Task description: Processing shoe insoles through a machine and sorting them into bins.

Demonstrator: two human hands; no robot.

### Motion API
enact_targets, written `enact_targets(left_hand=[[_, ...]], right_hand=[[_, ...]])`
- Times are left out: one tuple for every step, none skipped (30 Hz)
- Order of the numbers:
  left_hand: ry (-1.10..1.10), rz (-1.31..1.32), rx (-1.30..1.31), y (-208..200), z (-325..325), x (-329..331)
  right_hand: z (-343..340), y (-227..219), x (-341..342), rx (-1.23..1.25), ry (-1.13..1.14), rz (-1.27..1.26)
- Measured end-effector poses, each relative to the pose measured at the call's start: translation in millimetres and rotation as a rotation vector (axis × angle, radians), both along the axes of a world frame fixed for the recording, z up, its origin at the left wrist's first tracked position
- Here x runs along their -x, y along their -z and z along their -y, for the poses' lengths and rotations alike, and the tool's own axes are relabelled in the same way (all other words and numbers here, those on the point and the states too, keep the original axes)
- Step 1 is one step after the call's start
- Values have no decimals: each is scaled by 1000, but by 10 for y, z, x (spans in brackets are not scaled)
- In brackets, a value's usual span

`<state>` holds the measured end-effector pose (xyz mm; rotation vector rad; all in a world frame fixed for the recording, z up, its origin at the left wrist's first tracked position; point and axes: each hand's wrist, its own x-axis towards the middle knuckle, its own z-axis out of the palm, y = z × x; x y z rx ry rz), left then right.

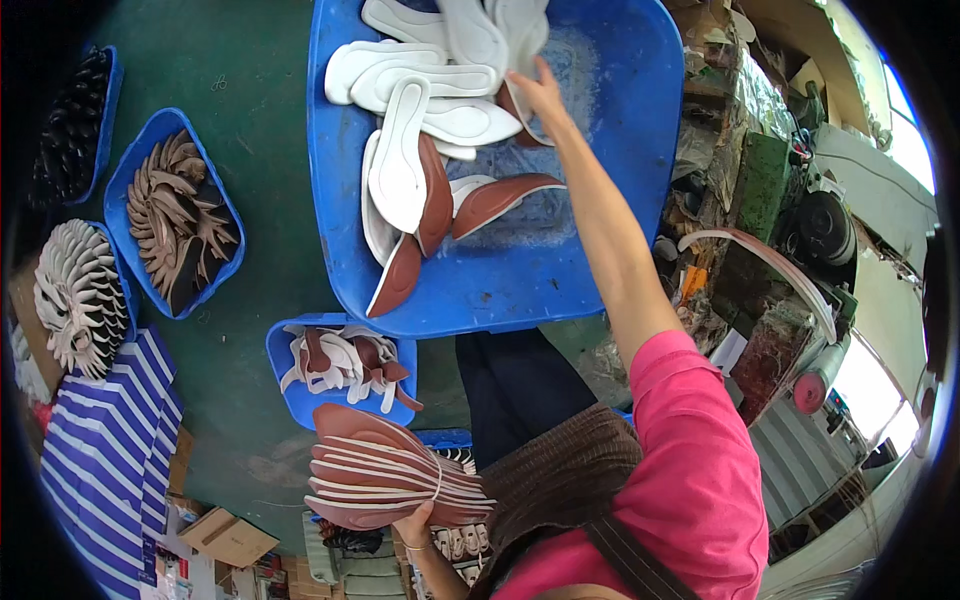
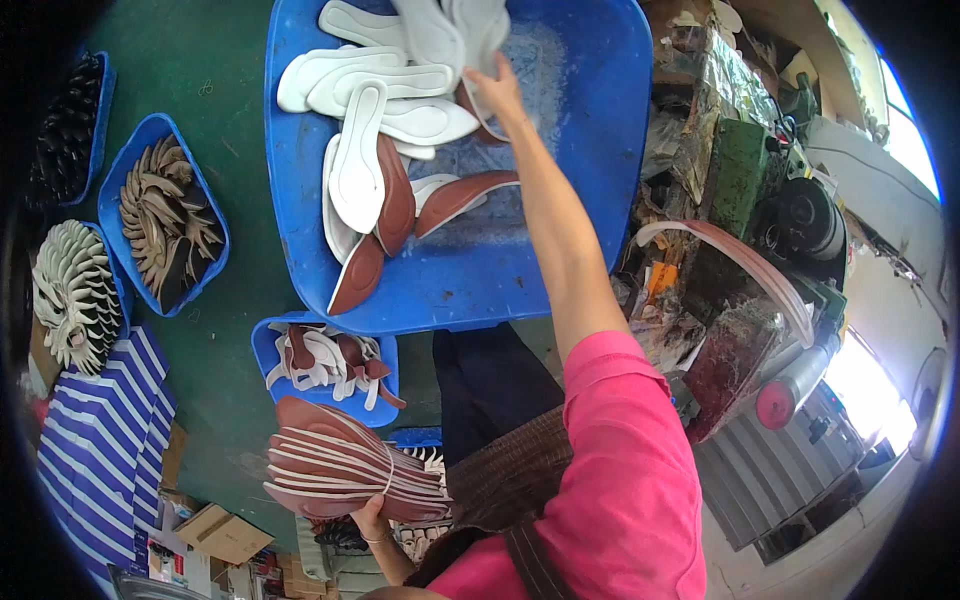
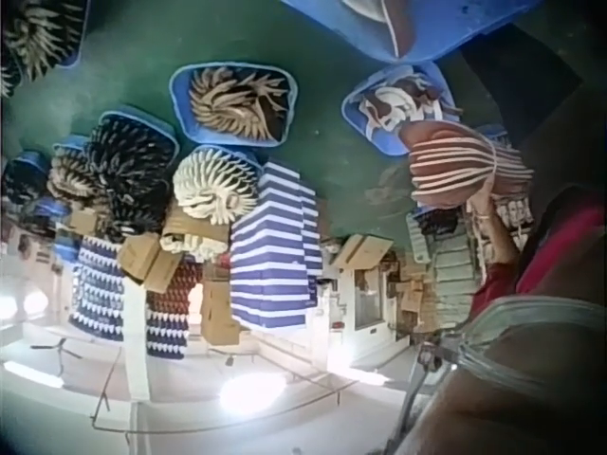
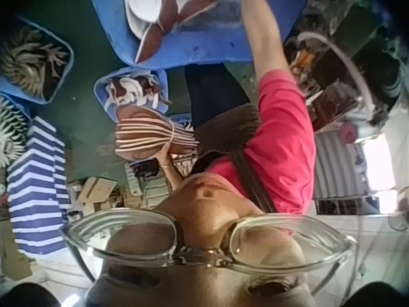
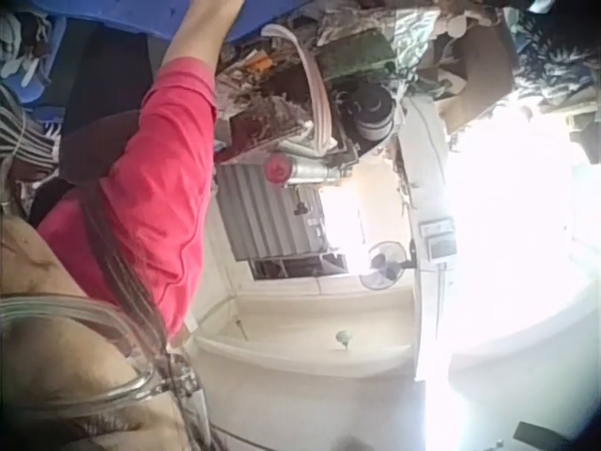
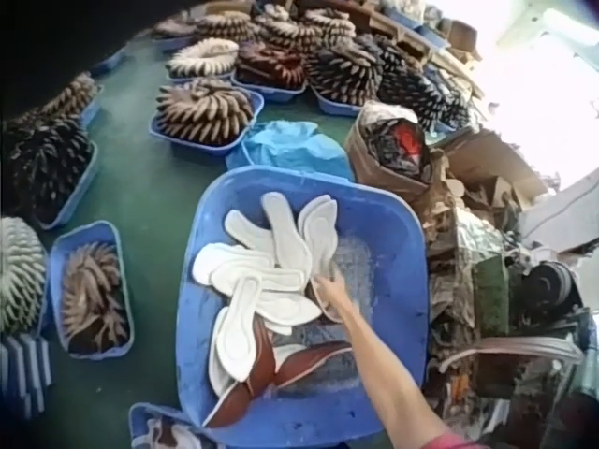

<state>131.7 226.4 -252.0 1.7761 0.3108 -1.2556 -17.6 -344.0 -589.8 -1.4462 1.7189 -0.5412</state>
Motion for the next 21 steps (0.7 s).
enact_targets(left_hand=[[8,19,-29,-33,-19,10],[5,23,-35,-55,-46,17],[-3,32,-20,-59,-74,26],[-8,39,1,-43,-89,41],[-4,38,10,-15,-111,55],[4,38,9,16,-146,64],[12,35,6,10,-161,80],[15,65,21,-46,70,73],[9,71,31,-62,90,107],[5,77,39,-57,103,117],[18,70,46,-63,88,128],[17,54,53,-65,69,137],[11,43,55,-97,44,144],[13,46,53,-128,22,150],[12,47,50,-137,37,157],[12,47,48,-144,51,165],[17,45,59,-154,76,170],[38,51,73,-153,109,172],[55,60,83,-164,133,172],[72,71,90,-175,130,167],[72,96,94,-191,119,177]], right_hand=[[-148,-35,-216,-137,-22,176],[-302,-209,-391,-268,-40,349],[-430,-438,-505,-283,-88,412],[-483,-610,-566,-291,-135,472],[-479,-579,-576,-250,-264,383],[-555,-568,-528,-259,-305,417],[-564,-519,-486,-216,-293,186],[-595,-466,-427,-170,-269,-46],[-629,-415,-365,-160,-252,-52],[-667,-385,-325,-86,-8,-41],[-712,-441,-317,-14,229,-30],[-845,-510,-283,137,288,33],[-1037,-699,-266,211,308,126],[-1320,-1138,-309,280,289,64],[-1579,-1546,-274,311,326,71],[-1837,-1834,-177,362,361,6],[-2092,-2089,-70,398,390,-52],[-2283,-2296,40,434,419,-108],[-2398,-2463,141,462,434,-160],[-2466,-2588,220,487,449,-211],[-2416,-2649,275,488,449,-203]])
